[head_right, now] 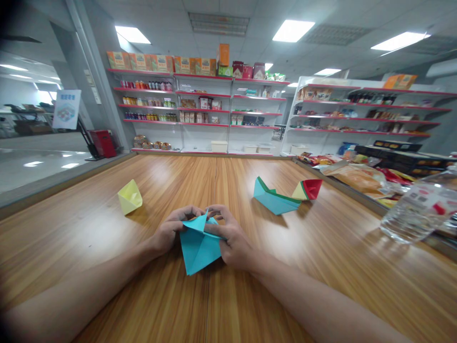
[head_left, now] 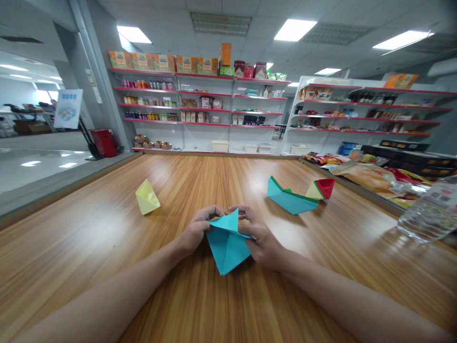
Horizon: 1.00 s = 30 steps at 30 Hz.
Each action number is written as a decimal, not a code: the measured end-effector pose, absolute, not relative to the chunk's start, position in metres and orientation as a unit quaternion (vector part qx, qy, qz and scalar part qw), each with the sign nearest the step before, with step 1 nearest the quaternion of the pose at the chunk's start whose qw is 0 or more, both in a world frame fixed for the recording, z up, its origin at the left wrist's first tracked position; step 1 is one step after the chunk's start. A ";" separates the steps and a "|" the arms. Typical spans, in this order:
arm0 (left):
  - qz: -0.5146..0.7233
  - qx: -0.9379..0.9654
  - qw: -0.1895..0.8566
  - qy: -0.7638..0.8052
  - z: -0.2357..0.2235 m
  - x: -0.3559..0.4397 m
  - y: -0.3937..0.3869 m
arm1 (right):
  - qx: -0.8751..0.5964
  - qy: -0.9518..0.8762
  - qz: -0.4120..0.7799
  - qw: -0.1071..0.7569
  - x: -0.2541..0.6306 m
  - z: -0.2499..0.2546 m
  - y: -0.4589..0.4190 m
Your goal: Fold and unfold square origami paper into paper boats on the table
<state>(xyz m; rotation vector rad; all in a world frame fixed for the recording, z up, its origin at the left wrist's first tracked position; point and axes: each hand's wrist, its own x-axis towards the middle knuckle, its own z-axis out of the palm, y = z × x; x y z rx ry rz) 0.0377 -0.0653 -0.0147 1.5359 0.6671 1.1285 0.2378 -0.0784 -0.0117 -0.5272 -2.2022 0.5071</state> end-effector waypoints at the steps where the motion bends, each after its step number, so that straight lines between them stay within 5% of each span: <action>1: 0.471 0.648 0.532 0.275 -0.014 0.038 -0.066 | -0.206 -0.873 0.198 0.397 0.238 -0.011 -0.079; 11: 0.446 0.693 0.484 0.293 -0.011 0.036 -0.064 | -0.224 -0.843 0.202 0.445 0.239 -0.011 -0.084; 20: 0.484 0.591 0.584 0.275 -0.020 0.039 -0.064 | -0.310 -0.625 0.496 0.517 0.239 -0.017 -0.072; 30: 0.465 0.605 0.597 0.249 -0.015 0.046 -0.067 | -0.324 -0.476 0.524 0.628 0.239 -0.022 -0.052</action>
